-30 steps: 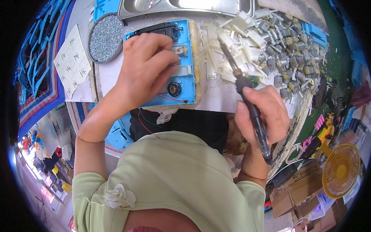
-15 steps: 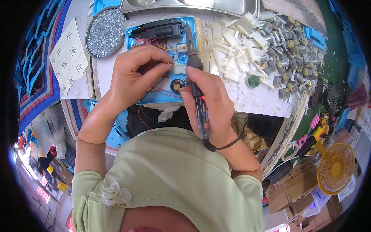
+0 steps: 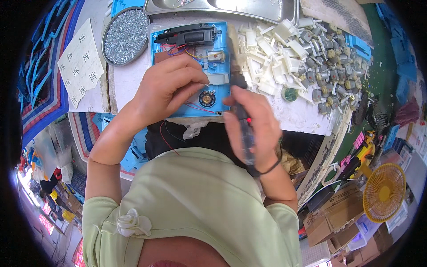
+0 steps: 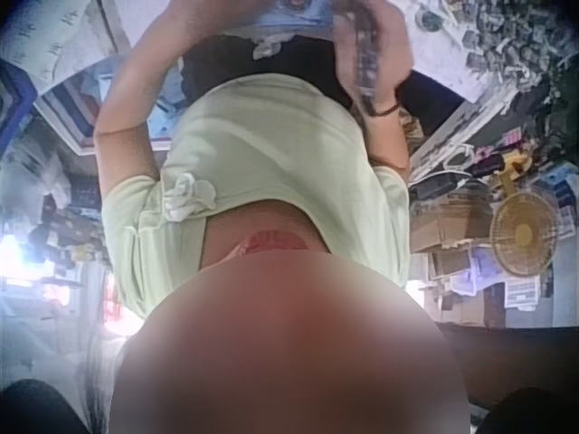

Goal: Assembling electronic components into a blue plastic casing, involving soldering and manual part placement.

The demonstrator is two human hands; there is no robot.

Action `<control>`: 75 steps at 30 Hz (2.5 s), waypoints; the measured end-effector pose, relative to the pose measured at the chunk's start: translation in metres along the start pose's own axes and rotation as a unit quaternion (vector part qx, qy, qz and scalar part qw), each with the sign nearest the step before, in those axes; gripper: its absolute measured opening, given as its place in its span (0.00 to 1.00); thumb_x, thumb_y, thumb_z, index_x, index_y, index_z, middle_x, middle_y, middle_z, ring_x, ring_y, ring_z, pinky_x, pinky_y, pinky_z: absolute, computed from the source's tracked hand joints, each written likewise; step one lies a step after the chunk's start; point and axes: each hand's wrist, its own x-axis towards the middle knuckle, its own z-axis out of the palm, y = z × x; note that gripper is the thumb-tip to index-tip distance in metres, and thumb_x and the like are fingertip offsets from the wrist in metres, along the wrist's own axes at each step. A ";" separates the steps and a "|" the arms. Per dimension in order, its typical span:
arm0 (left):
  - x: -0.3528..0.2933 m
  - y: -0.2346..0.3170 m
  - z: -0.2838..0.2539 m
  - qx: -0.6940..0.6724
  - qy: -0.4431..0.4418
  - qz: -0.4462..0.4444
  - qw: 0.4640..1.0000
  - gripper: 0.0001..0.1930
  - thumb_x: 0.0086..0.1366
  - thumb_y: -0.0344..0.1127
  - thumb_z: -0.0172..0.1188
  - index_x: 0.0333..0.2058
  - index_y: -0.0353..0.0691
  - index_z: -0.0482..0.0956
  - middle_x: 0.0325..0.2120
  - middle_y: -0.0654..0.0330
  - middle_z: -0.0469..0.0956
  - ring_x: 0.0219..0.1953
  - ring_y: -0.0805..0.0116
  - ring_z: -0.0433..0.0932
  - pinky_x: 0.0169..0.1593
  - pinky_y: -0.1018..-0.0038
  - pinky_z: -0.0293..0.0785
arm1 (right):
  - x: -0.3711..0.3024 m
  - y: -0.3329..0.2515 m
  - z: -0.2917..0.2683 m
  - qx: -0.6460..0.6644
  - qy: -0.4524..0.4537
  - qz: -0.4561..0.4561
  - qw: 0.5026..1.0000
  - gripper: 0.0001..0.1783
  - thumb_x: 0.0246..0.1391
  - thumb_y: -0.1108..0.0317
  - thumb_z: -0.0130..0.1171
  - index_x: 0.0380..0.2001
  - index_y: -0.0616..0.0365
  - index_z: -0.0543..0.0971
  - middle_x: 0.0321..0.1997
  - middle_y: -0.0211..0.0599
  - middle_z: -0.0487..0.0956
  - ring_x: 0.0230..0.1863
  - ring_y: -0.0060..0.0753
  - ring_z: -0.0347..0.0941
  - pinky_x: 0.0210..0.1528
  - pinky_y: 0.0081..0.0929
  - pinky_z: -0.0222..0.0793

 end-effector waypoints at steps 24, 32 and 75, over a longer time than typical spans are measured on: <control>0.004 0.001 -0.006 0.045 -0.074 0.006 0.996 0.10 0.51 0.23 0.70 0.32 0.39 0.80 0.37 0.60 0.76 0.39 0.58 0.80 0.40 0.67 0.77 | 0.025 0.002 -0.061 0.051 -0.135 0.056 0.988 0.13 0.48 0.72 0.68 0.39 0.62 0.84 0.29 0.33 0.84 0.22 0.21 0.74 0.26 0.19 0.66; 0.004 0.001 -0.006 0.052 -0.065 0.012 0.996 0.09 0.51 0.24 0.70 0.31 0.39 0.80 0.36 0.60 0.77 0.38 0.58 0.81 0.39 0.67 0.77 | 0.037 -0.009 -0.058 -0.021 -0.176 -0.045 0.983 0.14 0.44 0.75 0.69 0.38 0.58 0.84 0.22 0.33 0.79 0.19 0.31 0.73 0.23 0.26 0.68; 0.008 0.016 -0.006 0.151 -0.104 0.041 0.982 0.09 0.51 0.25 0.70 0.31 0.39 0.80 0.37 0.60 0.76 0.37 0.59 0.81 0.35 0.67 0.78 | 0.032 -0.011 -0.058 -0.030 -0.166 -0.104 0.980 0.13 0.47 0.73 0.69 0.38 0.64 0.82 0.18 0.34 0.75 0.16 0.31 0.69 0.19 0.27 0.61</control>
